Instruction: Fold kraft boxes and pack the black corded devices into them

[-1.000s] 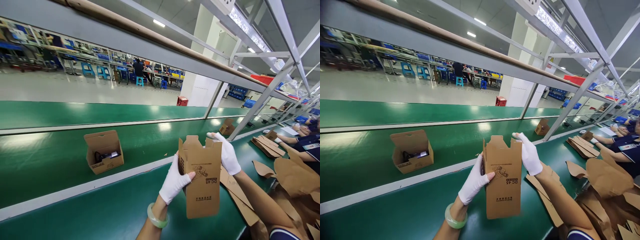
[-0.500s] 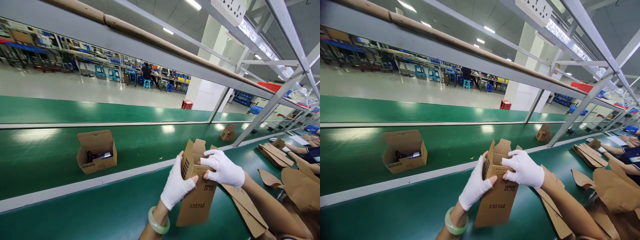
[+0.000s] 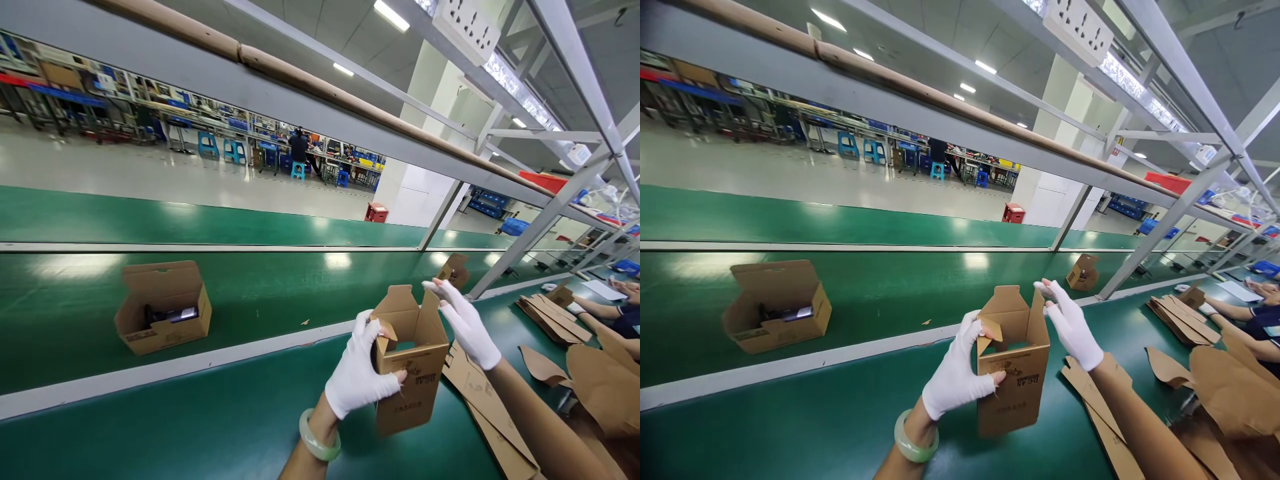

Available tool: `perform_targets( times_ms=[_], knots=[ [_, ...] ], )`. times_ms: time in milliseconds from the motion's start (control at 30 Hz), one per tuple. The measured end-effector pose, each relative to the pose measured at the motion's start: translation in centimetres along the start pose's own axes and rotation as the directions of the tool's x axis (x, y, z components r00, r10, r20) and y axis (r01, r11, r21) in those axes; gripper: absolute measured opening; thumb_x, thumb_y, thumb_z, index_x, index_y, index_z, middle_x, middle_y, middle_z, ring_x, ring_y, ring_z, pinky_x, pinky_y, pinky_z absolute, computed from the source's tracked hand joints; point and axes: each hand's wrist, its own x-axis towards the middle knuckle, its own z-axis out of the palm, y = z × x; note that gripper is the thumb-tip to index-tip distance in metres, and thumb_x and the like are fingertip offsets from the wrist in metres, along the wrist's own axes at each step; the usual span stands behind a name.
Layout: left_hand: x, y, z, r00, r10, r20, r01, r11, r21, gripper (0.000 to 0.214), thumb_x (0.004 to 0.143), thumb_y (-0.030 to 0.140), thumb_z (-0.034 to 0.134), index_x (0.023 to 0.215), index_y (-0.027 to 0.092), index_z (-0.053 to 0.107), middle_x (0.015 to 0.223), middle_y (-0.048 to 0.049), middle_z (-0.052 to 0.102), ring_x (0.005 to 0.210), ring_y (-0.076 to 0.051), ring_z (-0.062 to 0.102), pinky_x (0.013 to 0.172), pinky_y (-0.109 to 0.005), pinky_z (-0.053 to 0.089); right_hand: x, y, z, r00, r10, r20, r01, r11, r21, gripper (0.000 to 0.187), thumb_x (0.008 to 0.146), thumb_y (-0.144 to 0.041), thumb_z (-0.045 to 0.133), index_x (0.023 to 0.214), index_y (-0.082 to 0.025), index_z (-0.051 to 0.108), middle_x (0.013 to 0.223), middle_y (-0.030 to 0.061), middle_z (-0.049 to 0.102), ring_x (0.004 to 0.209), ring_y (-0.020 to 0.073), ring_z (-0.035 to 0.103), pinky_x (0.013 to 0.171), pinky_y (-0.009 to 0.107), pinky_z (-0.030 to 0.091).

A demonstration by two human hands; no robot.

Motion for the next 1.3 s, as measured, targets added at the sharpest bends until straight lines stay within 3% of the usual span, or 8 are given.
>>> perform_targets(
  times_ms=[167, 467, 600, 733, 1033, 1133, 1200, 1300],
  knots=[
    [-0.3, 0.3, 0.6, 0.997, 0.076, 0.002, -0.076, 0.996, 0.050, 0.045, 0.059, 0.026, 0.073, 0.095, 0.022, 0.046, 0.147, -0.0130, 0.019, 0.125, -0.032, 0.040, 0.098, -0.043, 0.039, 0.1, 0.0, 0.8, 0.825, 0.160, 0.542, -0.417, 0.819, 0.394, 0.061, 0.086, -0.057, 0.056, 0.136, -0.024, 0.045, 0.136, 0.0091, 0.052, 0.121, 0.0286, 0.050, 0.097, 0.043, 0.046],
    [-0.2, 0.1, 1.0, 0.958, 0.283, -0.039, -0.280, 0.958, 0.060, 0.046, 0.060, 0.028, 0.070, 0.094, 0.024, 0.040, 0.112, -0.0076, 0.049, 0.100, -0.026, 0.049, 0.086, -0.042, 0.042, 2.0, 0.3, -0.9, 0.700, 0.000, 0.714, -0.392, 0.836, 0.385, 0.066, 0.079, -0.050, 0.067, 0.135, -0.020, 0.047, 0.139, 0.0127, 0.048, 0.126, 0.0284, 0.046, 0.106, 0.045, 0.036],
    [-0.3, -0.1, 1.1, 0.947, 0.320, -0.017, -0.319, 0.945, 0.069, 0.047, 0.059, 0.028, 0.071, 0.094, 0.024, 0.041, 0.103, -0.0052, 0.052, 0.090, -0.023, 0.046, 0.079, -0.039, 0.042, 3.3, -2.1, -1.8, 0.632, 0.068, 0.772, -0.087, 0.996, -0.016, 0.055, 0.082, -0.044, 0.065, 0.131, -0.024, 0.053, 0.132, 0.0075, 0.055, 0.119, 0.0272, 0.052, 0.099, 0.039, 0.042],
    [-0.4, 0.1, 1.0, 0.937, 0.349, 0.006, -0.349, 0.935, 0.068, 0.046, 0.060, 0.030, 0.071, 0.095, 0.023, 0.042, 0.097, -0.0046, 0.051, 0.087, -0.022, 0.044, 0.077, -0.037, 0.042, 3.3, -4.9, -0.4, 0.610, 0.203, 0.766, 0.212, 0.890, -0.404, 0.042, 0.075, -0.033, 0.068, 0.116, -0.029, 0.061, 0.096, -0.0009, 0.068, 0.080, 0.0217, 0.063, 0.062, 0.027, 0.046],
    [-0.2, -0.2, 0.9, 0.949, 0.315, 0.002, -0.315, 0.949, -0.001, 0.047, 0.060, 0.027, 0.071, 0.100, 0.022, 0.047, 0.100, -0.0050, 0.050, 0.093, -0.023, 0.048, 0.082, -0.038, 0.042, 1.9, -6.0, 1.2, 0.742, 0.109, 0.662, 0.474, 0.612, -0.632, 0.022, 0.083, -0.035, 0.059, 0.102, -0.024, 0.057, 0.076, -0.0006, 0.066, 0.065, 0.0217, 0.062, 0.054, 0.028, 0.039],
    [-0.3, -0.5, 0.1, 0.969, 0.222, -0.108, -0.226, 0.974, -0.028, 0.050, 0.065, 0.029, 0.071, 0.108, 0.022, 0.047, 0.116, -0.0080, 0.047, 0.106, -0.026, 0.048, 0.093, -0.042, 0.040, 1.1, -6.4, 0.1, 0.849, -0.145, 0.508, 0.485, 0.594, -0.642, 0.030, 0.088, -0.028, 0.051, 0.117, -0.019, 0.054, 0.099, 0.0072, 0.067, 0.087, 0.0246, 0.064, 0.076, 0.036, 0.048],
    [-0.1, -0.9, -0.6, 0.955, 0.089, -0.281, -0.129, 0.984, -0.125, 0.045, 0.071, 0.032, 0.070, 0.109, 0.022, 0.048, 0.120, -0.0082, 0.046, 0.109, -0.026, 0.049, 0.093, -0.040, 0.041, 0.0, -7.3, -0.3, 0.800, -0.390, 0.456, 0.599, 0.569, -0.563, 0.034, 0.091, -0.028, 0.047, 0.123, -0.016, 0.050, 0.115, 0.0126, 0.062, 0.105, 0.0260, 0.059, 0.089, 0.041, 0.046],
    [0.3, -1.6, -1.3, 0.832, -0.267, -0.487, -0.035, 0.850, -0.526, 0.033, 0.079, 0.039, 0.065, 0.104, 0.022, 0.050, 0.104, -0.0037, 0.054, 0.092, -0.019, 0.056, 0.079, -0.031, 0.047, -1.9, -9.0, 0.7, 0.565, -0.502, 0.655, 0.817, 0.448, -0.362, 0.040, 0.089, -0.038, 0.056, 0.122, -0.016, 0.051, 0.122, 0.0142, 0.058, 0.115, 0.0281, 0.052, 0.094, 0.044, 0.046]
  ],
)
